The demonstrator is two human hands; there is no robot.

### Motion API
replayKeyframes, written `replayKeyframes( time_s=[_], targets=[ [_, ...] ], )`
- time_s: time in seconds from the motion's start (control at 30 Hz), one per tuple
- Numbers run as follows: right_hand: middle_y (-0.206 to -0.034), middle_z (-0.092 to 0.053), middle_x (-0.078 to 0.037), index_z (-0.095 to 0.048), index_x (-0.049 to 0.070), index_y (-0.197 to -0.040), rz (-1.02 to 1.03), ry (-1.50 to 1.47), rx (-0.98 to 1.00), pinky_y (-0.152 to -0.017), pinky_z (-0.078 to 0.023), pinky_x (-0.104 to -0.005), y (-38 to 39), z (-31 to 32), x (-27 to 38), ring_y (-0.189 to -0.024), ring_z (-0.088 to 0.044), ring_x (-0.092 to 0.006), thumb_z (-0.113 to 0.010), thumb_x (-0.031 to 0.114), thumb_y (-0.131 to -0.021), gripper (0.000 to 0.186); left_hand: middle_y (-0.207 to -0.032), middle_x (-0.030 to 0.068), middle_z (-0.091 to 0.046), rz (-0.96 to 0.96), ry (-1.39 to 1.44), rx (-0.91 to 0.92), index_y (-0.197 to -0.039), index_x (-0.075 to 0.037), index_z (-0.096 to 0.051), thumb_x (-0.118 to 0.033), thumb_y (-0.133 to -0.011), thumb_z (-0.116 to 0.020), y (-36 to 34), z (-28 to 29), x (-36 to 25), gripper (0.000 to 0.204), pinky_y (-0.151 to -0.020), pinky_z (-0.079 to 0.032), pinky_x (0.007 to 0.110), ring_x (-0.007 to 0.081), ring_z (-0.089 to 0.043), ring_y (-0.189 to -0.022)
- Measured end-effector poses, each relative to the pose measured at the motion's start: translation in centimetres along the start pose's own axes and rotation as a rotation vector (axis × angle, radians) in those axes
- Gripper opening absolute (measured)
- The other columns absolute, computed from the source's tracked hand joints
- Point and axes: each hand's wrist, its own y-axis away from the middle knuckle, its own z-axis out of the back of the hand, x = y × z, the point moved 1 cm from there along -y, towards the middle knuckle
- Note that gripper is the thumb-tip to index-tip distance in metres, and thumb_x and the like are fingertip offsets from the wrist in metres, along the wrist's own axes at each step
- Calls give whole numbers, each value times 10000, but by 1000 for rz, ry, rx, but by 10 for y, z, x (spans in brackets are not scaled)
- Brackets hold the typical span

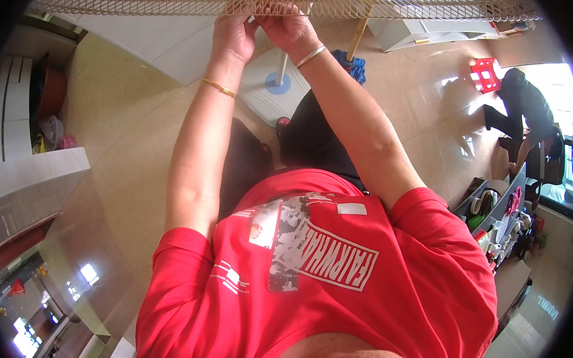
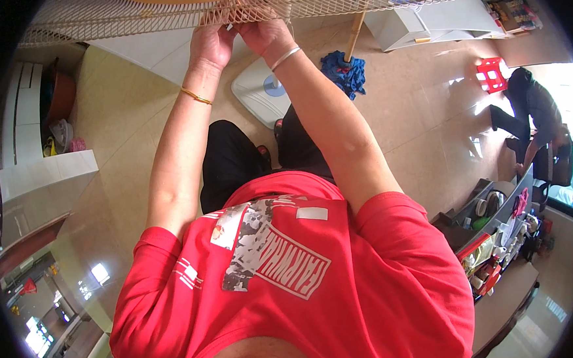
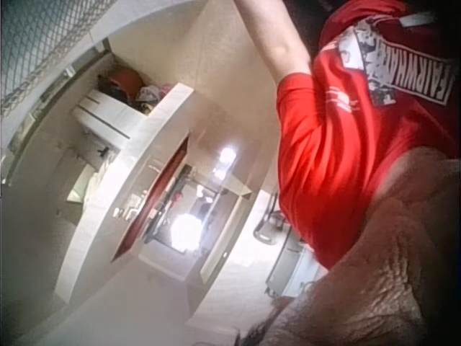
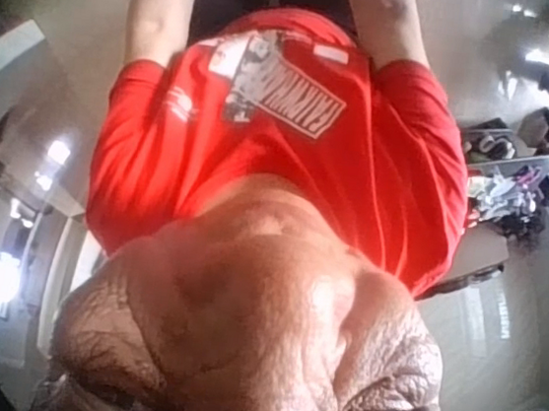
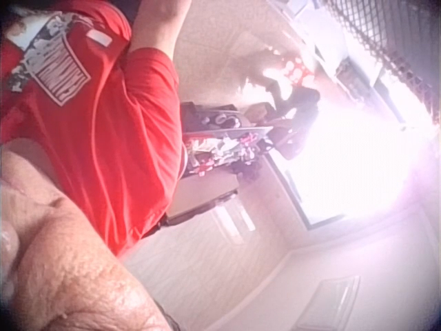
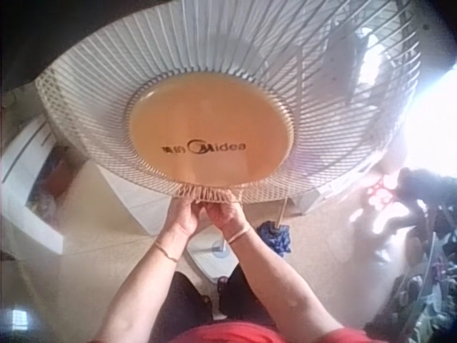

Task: The person uses their hands to fix a mesh cover onto the front of a standing fan.

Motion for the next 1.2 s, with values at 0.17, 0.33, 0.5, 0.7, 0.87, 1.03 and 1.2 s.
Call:
replayKeyframes(
  time_s=[0.17, 0.33, 0.5, 0.7, 0.87, 1.03, 1.2],
  targets=[
    [-863, -628, -87, -582, 63, -958, -12, 10, 18, -577, -506, -368, 1, -7, 4, -748, -602, -227, -569, 234, -812, 225, -1002, 40, -587, 8, 20, 12, -1022, -59, -572, -11, -730, -622, -1, 3, 1, 300, -784, -413, 384, 192, -518, -920],
    [-860, -626, -82, -575, 78, -970, 40, 18, -58, -559, -502, -364, 0, -10, 3, -733, -599, -230, -590, 285, -798, 270, -1074, 43, -566, 0, -10, 34, -1097, -69, -523, -43, -740, -622, 0, 3, 1, 371, -863, -380, 404, 192, -500, -975],
    [-855, -627, -80, -585, 79, -950, -44, -13, -20, -554, -501, -365, -3, 0, 0, -728, -599, -228, -591, 303, -795, 272, -1036, 40, -574, -2, 6, -3, -1071, -78, -532, -19, -734, -620, 2, 1, -1, 353, -823, -400, 392, 195, -509, -957],
    [-819, -628, -77, -597, 92, -931, -58, -69, -140, -537, -502, -357, -9, 12, -10, -693, -601, -223, -591, 313, -793, 261, -1077, 27, -554, 9, 12, 48, -1107, -94, -498, -16, -728, -619, 1, 1, 1, 405, -850, -379, 386, 185, -493, -980],
    [-808, -628, -70, -598, 97, -920, -63, -76, -148, -531, -504, -353, -9, 12, -9, -685, -600, -216, -600, 305, -787, 247, -1059, 13, -552, 1, 12, 47, -1089, -101, -504, -23, -710, -632, 2, 2, 0, 408, -841, -371, 379, 178, -488, -967],
    [-810, -627, -66, -595, 94, -914, -46, -23, -139, -532, -510, -339, -9, 11, -8, -672, -600, -207, -606, 292, -787, 236, -1017, -6, -561, -4, 18, 42, -1044, -106, -532, -47, -683, -658, 1, 0, 1, 386, -806, -373, 368, 163, -484, -935],
    [-809, -625, -74, -593, 93, -919, -94, -46, -213, -529, -510, -335, -11, 8, -7, -667, -599, -209, -600, 293, -792, 237, -1011, -9, -564, -3, 6, 23, -1038, -103, -542, -54, -674, -669, 0, 2, 2, 388, -799, -380, 367, 166, -484, -934]
  ],
)
